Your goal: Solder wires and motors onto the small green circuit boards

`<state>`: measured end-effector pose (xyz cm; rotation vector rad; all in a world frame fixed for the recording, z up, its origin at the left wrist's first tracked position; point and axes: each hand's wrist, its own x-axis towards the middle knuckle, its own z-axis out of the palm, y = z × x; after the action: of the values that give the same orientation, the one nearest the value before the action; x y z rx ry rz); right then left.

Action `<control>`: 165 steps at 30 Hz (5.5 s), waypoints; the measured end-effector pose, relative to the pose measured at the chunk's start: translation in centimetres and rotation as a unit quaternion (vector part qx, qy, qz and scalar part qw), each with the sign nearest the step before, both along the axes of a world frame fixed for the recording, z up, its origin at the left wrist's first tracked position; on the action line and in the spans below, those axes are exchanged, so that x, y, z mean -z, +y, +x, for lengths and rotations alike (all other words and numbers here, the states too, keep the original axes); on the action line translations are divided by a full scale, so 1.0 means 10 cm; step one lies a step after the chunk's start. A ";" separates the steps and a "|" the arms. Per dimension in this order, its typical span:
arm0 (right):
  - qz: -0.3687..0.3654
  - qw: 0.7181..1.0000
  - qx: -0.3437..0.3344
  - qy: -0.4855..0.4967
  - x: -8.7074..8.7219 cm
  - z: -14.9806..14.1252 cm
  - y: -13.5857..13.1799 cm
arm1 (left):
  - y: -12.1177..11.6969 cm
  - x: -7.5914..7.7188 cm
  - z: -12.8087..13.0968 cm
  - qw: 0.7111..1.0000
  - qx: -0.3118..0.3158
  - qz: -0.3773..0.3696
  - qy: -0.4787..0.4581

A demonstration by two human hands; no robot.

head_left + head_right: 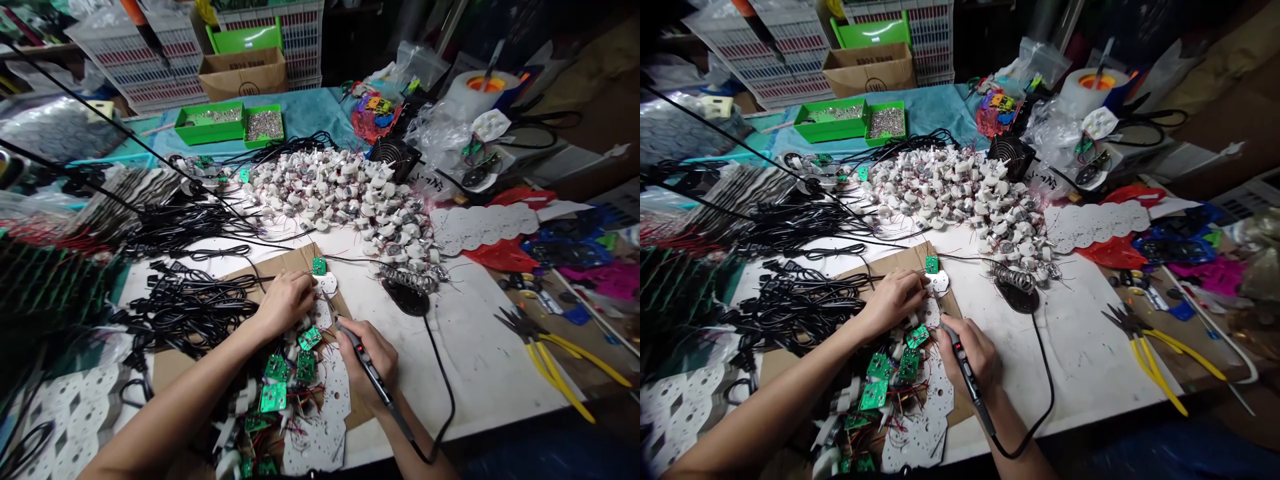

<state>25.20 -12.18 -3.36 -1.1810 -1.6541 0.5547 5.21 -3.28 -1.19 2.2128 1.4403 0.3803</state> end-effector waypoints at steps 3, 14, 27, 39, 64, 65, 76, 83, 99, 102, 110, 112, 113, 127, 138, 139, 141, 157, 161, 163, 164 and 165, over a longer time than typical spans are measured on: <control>0.001 1.000 -0.005 -0.003 0.01 0.00 -0.01 | 0.00 -0.01 -0.01 1.000 0.011 0.003 -0.010; -0.009 1.000 -0.007 0.003 0.01 0.01 -0.01 | -0.10 0.09 0.12 0.996 -0.072 0.037 0.025; 0.011 1.000 -0.008 -0.005 0.04 -0.01 0.06 | -0.10 0.11 0.12 0.996 -0.072 0.046 0.022; 0.033 0.999 -0.015 -0.026 0.10 -0.02 0.07 | -0.09 0.11 0.14 0.996 -0.074 0.039 0.039; 0.005 0.997 0.060 0.056 0.01 0.11 -0.01 | 0.48 -0.19 -0.02 0.985 -0.154 0.069 0.039; 0.008 0.996 0.065 0.057 0.00 0.12 -0.01 | 0.59 -0.22 -0.01 0.983 -0.163 0.071 0.053; 0.015 0.994 0.082 0.070 0.04 0.13 0.00 | 1.46 -0.26 0.43 0.967 -0.095 0.088 0.220; 0.029 0.994 0.071 0.073 0.04 0.14 0.02 | 1.51 -0.24 0.39 0.970 -0.052 0.074 0.226; 0.037 0.993 0.080 0.078 0.08 0.14 0.03 | 1.14 -0.33 -0.06 0.987 -0.135 0.049 -0.066; 0.036 0.993 0.079 0.075 0.05 0.15 0.02 | 0.85 -0.41 -0.15 0.952 -0.132 -0.062 -0.270; 0.019 0.993 0.092 0.067 0.03 0.15 0.00 | 0.17 -0.22 -0.31 0.938 -0.162 -0.123 -0.281; 0.018 0.993 0.093 0.068 0.05 0.15 0.00 | 0.09 -0.15 -0.35 0.954 -0.145 -0.097 -0.244; 0.018 0.993 0.092 0.069 0.06 0.15 0.00 | 0.07 -0.13 -0.36 0.960 -0.138 -0.094 -0.227; 0.027 0.995 0.084 0.049 0.04 0.15 0.03 | 0.12 -0.20 -0.36 0.981 -0.126 -0.043 -0.140; 0.162 0.978 -0.031 -0.129 0.02 0.15 0.59 | 0.21 -0.22 -0.44 0.922 -0.138 -0.135 -0.335; 0.163 0.975 -0.038 -0.145 0.06 0.11 0.66 | 0.21 -0.21 -0.44 0.926 -0.136 -0.131 -0.326; 0.145 0.971 -0.055 -0.182 0.14 0.05 0.77 | 0.20 -0.18 -0.42 0.938 -0.131 -0.127 -0.295; 0.077 0.944 -0.025 -0.320 0.28 -0.09 0.79 | 0.02 -0.08 -0.10 0.999 0.014 0.032 0.003; 0.082 0.945 -0.028 -0.314 0.29 -0.06 0.74 | 0.02 -0.08 -0.04 0.997 -0.021 0.011 0.072; 0.085 0.949 -0.034 -0.303 0.29 -0.03 0.71 | 0.02 -0.09 -0.02 0.995 -0.030 0.003 0.096; 0.083 0.950 -0.037 -0.298 0.28 -0.03 0.70 | 0.02 -0.09 -0.02 0.994 -0.029 0.001 0.104; 0.081 0.952 -0.039 -0.294 0.26 -0.02 0.68 | 0.02 -0.09 -0.02 0.994 -0.028 -0.002 0.110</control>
<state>25.03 -5.34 -5.97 -1.2316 -2.2082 0.1031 5.04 -3.07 -0.26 2.2730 1.6163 0.1561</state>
